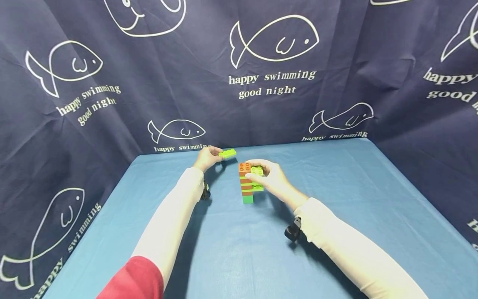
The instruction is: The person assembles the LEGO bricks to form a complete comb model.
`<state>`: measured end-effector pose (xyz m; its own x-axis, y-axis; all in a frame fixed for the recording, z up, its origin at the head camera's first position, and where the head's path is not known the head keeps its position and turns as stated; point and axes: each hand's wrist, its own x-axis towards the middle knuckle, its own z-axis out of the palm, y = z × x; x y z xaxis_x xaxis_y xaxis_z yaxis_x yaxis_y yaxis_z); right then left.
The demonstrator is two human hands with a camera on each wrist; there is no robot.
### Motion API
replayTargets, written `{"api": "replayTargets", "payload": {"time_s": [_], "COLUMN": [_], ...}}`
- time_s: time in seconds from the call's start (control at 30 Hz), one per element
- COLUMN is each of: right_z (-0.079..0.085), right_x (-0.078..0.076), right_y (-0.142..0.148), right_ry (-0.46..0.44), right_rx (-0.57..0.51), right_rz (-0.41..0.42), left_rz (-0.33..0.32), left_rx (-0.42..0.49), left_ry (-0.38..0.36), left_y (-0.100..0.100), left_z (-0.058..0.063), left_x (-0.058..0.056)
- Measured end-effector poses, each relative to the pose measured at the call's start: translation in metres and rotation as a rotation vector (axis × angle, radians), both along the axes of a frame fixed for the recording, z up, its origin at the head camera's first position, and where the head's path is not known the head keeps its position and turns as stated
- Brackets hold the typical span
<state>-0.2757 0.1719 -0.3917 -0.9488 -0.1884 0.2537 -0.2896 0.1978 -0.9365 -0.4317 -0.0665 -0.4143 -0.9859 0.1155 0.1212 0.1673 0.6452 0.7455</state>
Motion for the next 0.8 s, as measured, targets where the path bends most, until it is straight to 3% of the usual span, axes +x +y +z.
{"api": "replayTargets", "payload": {"time_s": [0.33,0.6,0.8], "right_z": [0.001,0.000,0.001], "right_x": [-0.003,-0.005,-0.003], "right_y": [0.002,0.003,0.002], "right_ry": [0.005,0.017,-0.002], "right_rx": [-0.005,-0.031,-0.020], "right_rz": [0.012,0.023,0.020], "left_rz": [-0.089,-0.154,-0.218], "left_rx": [0.067,0.081,0.077], "left_ry": [0.048,0.103,0.142], "left_y": [0.000,0.006,0.013], "left_z": [0.026,0.051,0.063], "left_x": [0.002,0.013,0.027]}}
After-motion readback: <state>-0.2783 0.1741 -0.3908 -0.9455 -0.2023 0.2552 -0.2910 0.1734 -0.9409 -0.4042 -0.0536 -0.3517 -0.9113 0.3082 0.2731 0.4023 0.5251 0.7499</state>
